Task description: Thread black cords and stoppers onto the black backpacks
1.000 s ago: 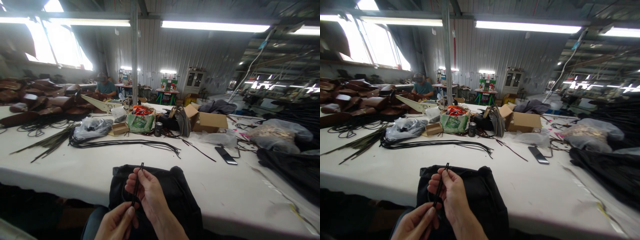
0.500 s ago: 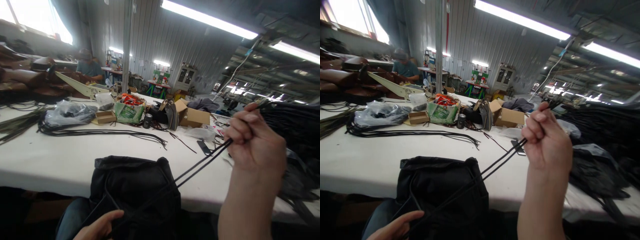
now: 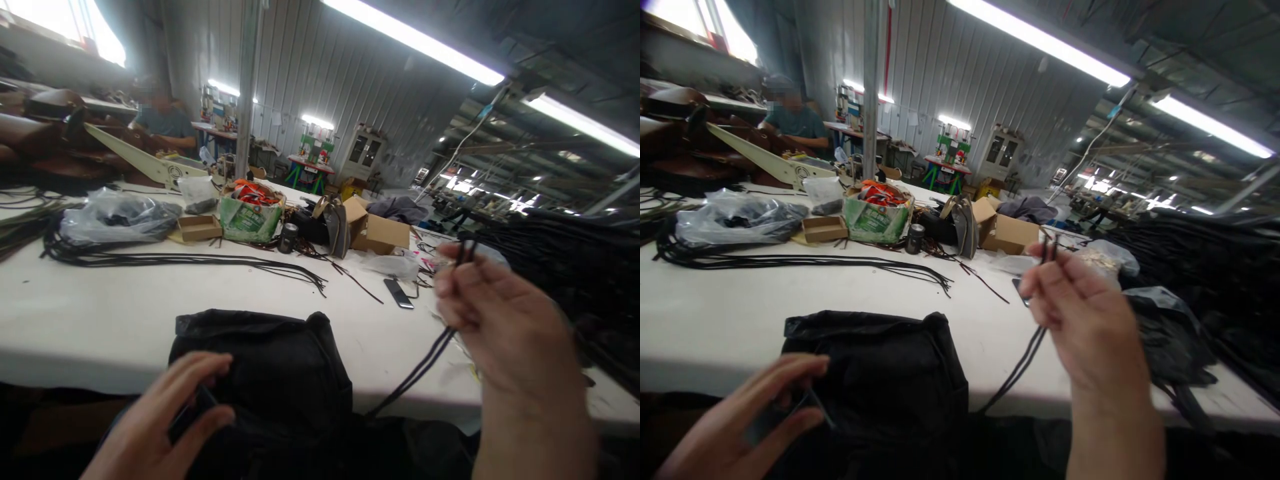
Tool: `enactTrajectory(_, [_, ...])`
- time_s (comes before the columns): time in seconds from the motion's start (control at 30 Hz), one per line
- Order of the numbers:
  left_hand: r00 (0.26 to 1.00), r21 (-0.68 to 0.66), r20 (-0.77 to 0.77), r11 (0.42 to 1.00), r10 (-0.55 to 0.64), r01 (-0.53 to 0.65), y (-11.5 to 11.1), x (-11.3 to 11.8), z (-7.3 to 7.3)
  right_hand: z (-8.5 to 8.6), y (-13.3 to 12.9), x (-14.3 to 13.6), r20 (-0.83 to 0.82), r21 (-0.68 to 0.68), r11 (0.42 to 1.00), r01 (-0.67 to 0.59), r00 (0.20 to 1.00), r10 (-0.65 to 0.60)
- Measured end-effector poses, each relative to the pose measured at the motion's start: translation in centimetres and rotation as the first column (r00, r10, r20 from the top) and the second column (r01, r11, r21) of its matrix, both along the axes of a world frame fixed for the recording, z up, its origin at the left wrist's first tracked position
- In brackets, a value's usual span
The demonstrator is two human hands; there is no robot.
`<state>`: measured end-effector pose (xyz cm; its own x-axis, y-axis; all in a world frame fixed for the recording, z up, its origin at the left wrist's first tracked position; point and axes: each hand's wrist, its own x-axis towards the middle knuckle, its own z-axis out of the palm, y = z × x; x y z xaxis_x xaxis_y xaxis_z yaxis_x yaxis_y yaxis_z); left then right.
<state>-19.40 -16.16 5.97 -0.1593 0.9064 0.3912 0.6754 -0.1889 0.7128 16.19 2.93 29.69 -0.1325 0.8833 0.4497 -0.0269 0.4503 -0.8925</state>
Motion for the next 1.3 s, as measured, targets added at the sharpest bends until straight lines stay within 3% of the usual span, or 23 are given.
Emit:
enactTrajectory(0.03, [0.983, 0.049, -0.141, 0.993, 0.116, -0.110, 1.1, -1.5, 1.3, -2.1, -0.8, -1.3, 0.015, -0.099, 0.992, -0.075, 0.997, 0.077])
enactTrajectory(0.07, [0.957, 0.052, -0.244, 0.987, 0.158, -0.150, 2.4, -2.6, 2.5, -4.3, -1.5, -2.8, 0.028, -0.197, 0.969, -0.149, 0.987, 0.157])
enactTrajectory(0.13, [0.941, -0.047, -0.336, 0.997, 0.048, -0.067, 5.4, -4.1, 4.0, -8.2, -2.8, -5.8, 0.053, -0.357, 0.894, -0.273, 0.949, 0.311])
enactTrajectory(0.2, [0.927, -0.241, -0.358, 0.970, -0.108, 0.020, 8.3, -4.6, 4.4, -11.4, -3.7, -8.7, 0.062, -0.439, 0.835, -0.332, 0.916, 0.397])
enactTrajectory(0.3, [0.916, -0.424, -0.357, 0.905, -0.184, 0.016, 11.4, -4.7, 4.3, -14.7, -4.6, -11.8, 0.133, -0.451, 0.833, -0.321, 0.899, 0.418])
enactTrajectory(0.47, [0.934, -0.451, -0.338, 0.891, -0.119, -0.050, 13.6, -5.0, 4.6, -18.3, -4.7, -14.7, 0.218, -0.411, 0.860, -0.301, 0.884, 0.414])
enactTrajectory(0.6, [0.956, -0.448, -0.277, 0.893, -0.098, -0.039, 14.4, -5.2, 5.0, -19.6, -4.5, -16.7, 0.364, -0.365, 0.916, -0.167, 0.880, 0.306])
enactTrajectory(0.83, [0.990, -0.449, -0.115, 0.893, -0.085, 0.024, 14.7, -5.7, 5.2, -20.5, -4.3, -19.8, 0.469, -0.138, 0.990, -0.027, 0.879, 0.090])
enactTrajectory(1.3, [0.996, -0.407, 0.019, 0.909, -0.086, 0.086, 14.0, -5.6, 5.4, -21.2, -3.8, -22.4, 0.521, -0.162, 0.987, 0.009, 0.850, 0.078])
